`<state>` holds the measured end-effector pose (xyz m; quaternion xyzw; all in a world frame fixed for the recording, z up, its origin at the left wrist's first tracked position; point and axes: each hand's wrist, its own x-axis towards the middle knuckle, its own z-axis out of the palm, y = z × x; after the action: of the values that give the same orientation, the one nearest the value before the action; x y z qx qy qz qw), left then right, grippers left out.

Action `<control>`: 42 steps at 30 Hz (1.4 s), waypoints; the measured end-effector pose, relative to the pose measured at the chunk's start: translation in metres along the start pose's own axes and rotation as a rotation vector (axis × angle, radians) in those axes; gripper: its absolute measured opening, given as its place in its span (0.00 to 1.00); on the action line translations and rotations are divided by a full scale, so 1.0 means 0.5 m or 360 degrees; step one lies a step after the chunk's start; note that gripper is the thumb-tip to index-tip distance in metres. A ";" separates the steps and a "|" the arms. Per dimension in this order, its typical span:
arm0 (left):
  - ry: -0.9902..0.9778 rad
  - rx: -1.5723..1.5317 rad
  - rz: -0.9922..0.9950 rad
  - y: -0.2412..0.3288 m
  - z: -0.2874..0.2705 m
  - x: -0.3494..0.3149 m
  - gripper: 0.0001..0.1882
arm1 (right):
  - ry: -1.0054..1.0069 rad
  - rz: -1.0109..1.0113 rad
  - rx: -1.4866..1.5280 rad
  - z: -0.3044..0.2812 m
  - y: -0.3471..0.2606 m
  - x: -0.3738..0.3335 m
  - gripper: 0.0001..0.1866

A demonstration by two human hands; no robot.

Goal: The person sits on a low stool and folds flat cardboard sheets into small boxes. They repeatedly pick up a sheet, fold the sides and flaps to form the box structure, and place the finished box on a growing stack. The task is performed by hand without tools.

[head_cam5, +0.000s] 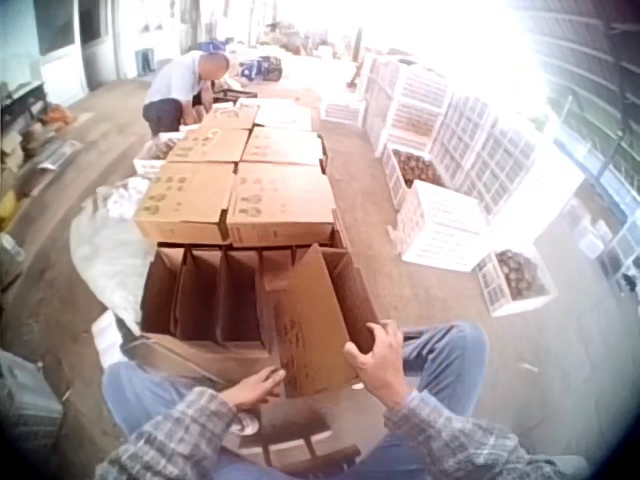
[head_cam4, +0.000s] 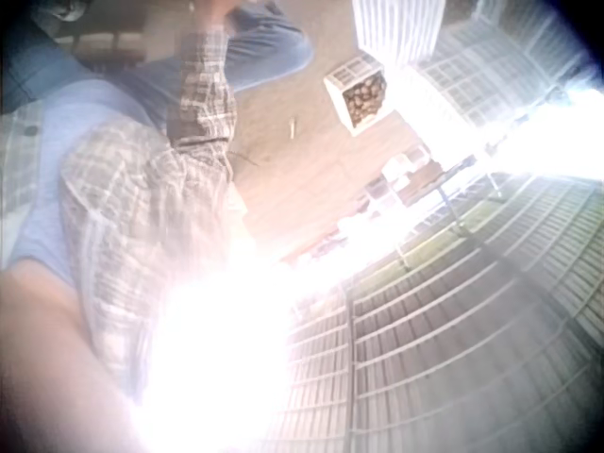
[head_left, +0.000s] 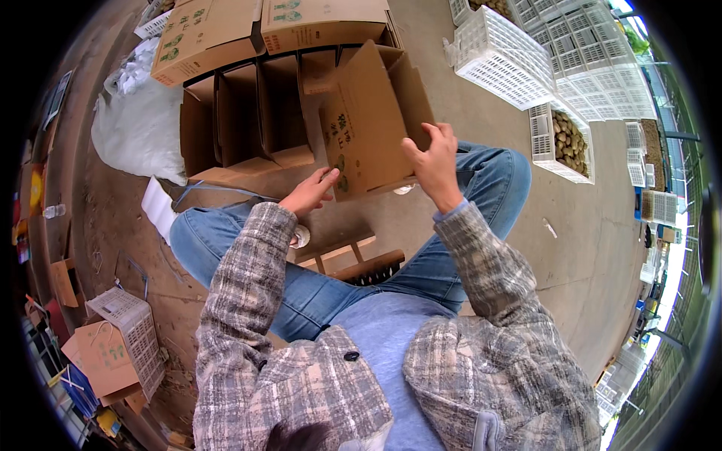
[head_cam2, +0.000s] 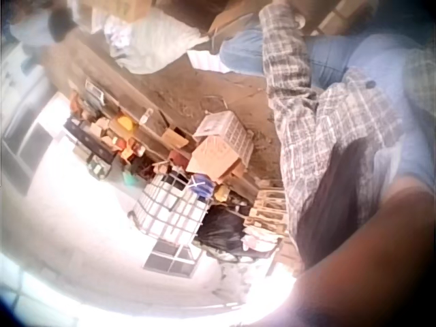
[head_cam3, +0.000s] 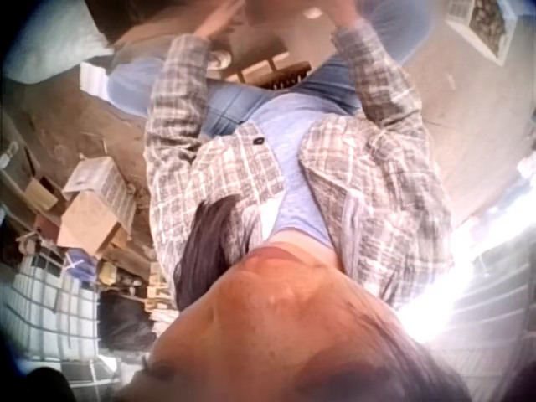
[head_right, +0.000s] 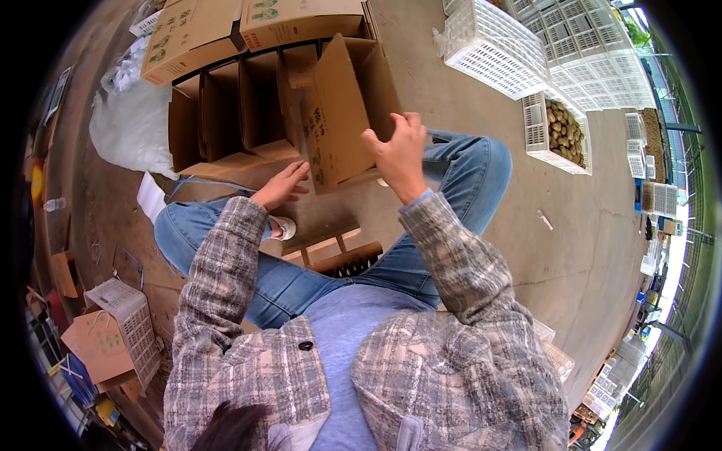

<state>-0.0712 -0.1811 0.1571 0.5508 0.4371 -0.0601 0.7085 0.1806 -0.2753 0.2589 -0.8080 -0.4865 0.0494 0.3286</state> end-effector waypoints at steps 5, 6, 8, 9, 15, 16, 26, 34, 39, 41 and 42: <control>0.0203 -0.0142 0.0033 0.022 -0.005 0.003 0.39 | -0.0135 0.0209 -0.0062 0.199 -0.056 0.050 0.41; 0.0239 -0.0170 0.0046 0.018 -0.007 0.005 0.40 | -0.0176 0.0249 -0.0055 0.233 -0.071 0.058 0.42; 0.0300 -0.0226 0.0081 0.012 -0.012 0.016 0.41 | -0.0162 0.0248 -0.0077 0.308 -0.071 0.078 0.42; 0.0282 -0.0234 0.0088 0.013 -0.010 0.022 0.40 | -0.0203 0.0266 -0.0082 0.345 -0.063 0.081 0.44; 0.0159 -0.0193 0.0101 0.011 0.001 0.035 0.31 | -0.0442 0.0021 0.0244 0.447 0.059 0.084 0.40; 0.0190 -0.0218 0.0119 0.013 0.005 0.031 0.32 | -0.0479 -0.0076 0.0321 0.432 0.067 0.096 0.37; 0.0099 -0.0240 0.0192 0.052 0.026 0.024 0.29 | 0.0024 -0.0053 0.0007 0.251 0.275 0.411 0.23; 0.0100 -0.0211 0.0108 0.049 0.019 0.027 0.25 | -0.0583 0.0356 0.0989 0.239 0.326 0.440 0.29; 0.0039 -0.0193 0.0097 0.045 0.022 0.031 0.23 | -0.0372 0.0164 0.0054 0.212 0.388 0.480 0.20; -0.0007 -0.0189 0.0094 0.047 0.025 0.033 0.22 | -0.0292 0.0239 -0.0314 0.197 0.432 0.496 0.16; -0.0016 -0.0190 0.0093 0.045 0.024 0.035 0.22 | -0.0263 0.0223 -0.0268 0.190 0.439 0.499 0.16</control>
<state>-0.0413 -0.1756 0.1616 0.5198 0.4200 -0.0160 0.7437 0.4384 -0.0935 0.1177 -0.8579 -0.4568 0.0976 0.2141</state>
